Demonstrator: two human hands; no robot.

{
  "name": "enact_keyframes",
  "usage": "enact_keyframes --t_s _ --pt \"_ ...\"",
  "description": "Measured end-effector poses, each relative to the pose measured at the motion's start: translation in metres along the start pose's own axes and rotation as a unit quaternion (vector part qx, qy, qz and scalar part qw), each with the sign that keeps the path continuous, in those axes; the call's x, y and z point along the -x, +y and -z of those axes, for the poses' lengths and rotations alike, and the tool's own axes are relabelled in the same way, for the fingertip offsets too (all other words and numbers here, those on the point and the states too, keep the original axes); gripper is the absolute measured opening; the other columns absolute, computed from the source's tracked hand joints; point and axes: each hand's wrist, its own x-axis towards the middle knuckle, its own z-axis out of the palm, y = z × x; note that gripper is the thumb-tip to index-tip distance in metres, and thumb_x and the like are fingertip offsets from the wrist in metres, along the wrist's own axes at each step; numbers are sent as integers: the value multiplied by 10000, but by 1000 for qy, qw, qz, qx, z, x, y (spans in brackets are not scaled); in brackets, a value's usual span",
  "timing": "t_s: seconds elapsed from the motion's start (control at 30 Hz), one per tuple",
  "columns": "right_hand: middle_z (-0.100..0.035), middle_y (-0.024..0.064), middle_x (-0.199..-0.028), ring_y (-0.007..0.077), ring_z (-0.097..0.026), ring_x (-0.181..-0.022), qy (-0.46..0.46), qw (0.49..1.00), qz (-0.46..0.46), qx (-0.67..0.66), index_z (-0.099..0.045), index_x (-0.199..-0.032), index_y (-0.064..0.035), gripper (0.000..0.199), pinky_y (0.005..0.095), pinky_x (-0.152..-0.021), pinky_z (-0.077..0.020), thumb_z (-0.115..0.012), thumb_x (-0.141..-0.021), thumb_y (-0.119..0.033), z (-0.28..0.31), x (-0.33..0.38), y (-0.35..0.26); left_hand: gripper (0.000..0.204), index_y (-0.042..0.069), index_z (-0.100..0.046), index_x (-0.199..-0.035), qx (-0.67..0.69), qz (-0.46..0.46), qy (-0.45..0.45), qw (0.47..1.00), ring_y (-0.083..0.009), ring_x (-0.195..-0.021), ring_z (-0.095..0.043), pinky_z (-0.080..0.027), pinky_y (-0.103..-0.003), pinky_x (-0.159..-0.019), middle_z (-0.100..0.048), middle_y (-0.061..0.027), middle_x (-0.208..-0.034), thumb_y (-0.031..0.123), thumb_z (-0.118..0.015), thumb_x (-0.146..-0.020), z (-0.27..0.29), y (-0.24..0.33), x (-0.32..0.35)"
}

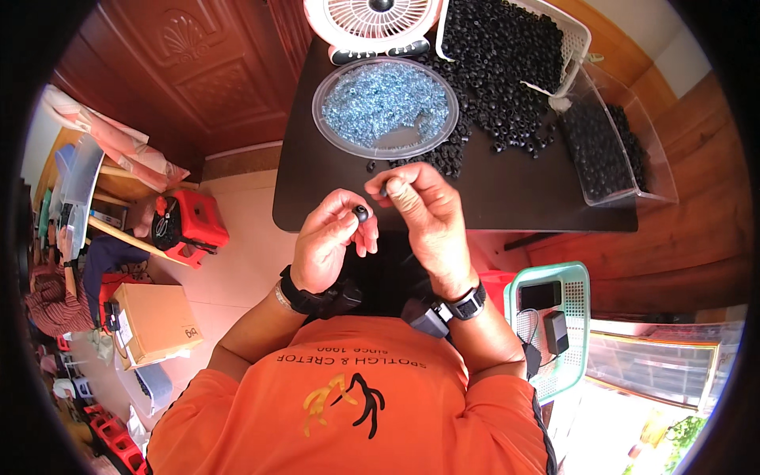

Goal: Sort small black plastic components by inspecting them and placing them into a container.

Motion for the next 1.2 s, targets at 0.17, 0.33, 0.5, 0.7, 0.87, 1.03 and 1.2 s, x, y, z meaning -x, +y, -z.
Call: enact_keyframes --t_s 0.17,0.33,0.5,0.7,0.87,1.03,1.2 --pt "-657 46 -888 83 -599 -806 -59 992 -87 74 -597 -980 1 78 239 -732 -501 -613 -939 -63 8 1 -9 274 20 -522 -1037 6 -1 -13 1000 -154 -715 -604 -461 -242 -614 -613 -94 -847 285 -515 -970 -4 -1 2" --pt "-651 30 -876 87 -603 -780 -74 993 -69 55 -628 -982 7 78 238 -722 -502 -621 -929 -50 9 4 -3 255 7 -525 -1063 26 -13 -48 998 -129 -723 -585 -451 -240 -623 -596 -69 -846 248 -499 -983 -3 -8 4" --pt "-653 25 -892 100 -598 -851 -136 984 -18 114 -650 -1073 18 171 243 -776 -491 -629 -919 -55 9 2 -10 271 1 -529 -1012 31 -21 -36 999 -153 -726 -593 -457 -249 -619 -601 -97 -848 269 -520 -969 1 -5 4" --pt "-646 18 -879 82 -571 -834 -136 982 -110 69 -654 -1075 9 194 234 -762 -483 -603 -951 -132 14 -10 -12 277 9 -520 -998 26 -20 -40 999 -178 -719 -597 -463 -268 -614 -602 -121 -844 283 -534 -957 -1 -4 2" --pt "-638 -3 -871 73 -542 -801 -140 983 -95 73 -669 -1054 -4 207 238 -761 -475 -616 -945 -172 15 -12 -19 263 23 -510 -1010 13 -24 -11 1000 -179 -724 -603 -456 -264 -605 -599 -120 -844 283 -510 -969 2 0 0" --pt "-630 -4 -887 77 -548 -827 -161 980 -81 85 -676 -1044 -14 183 239 -769 -471 -605 -949 -154 14 -12 -26 262 25 -509 -1010 9 -20 -10 1000 -175 -717 -599 -453 -259 -604 -600 -115 -846 284 -505 -972 2 1 -2" --pt "-617 15 -904 92 -563 -858 -166 975 -63 132 -677 -1042 -13 153 252 -788 -471 -593 -949 -99 12 -12 -34 258 3 -523 -1057 14 -14 -21 1000 -133 -734 -586 -454 -242 -628 -602 -83 -887 248 -505 -980 3 -1 -1"
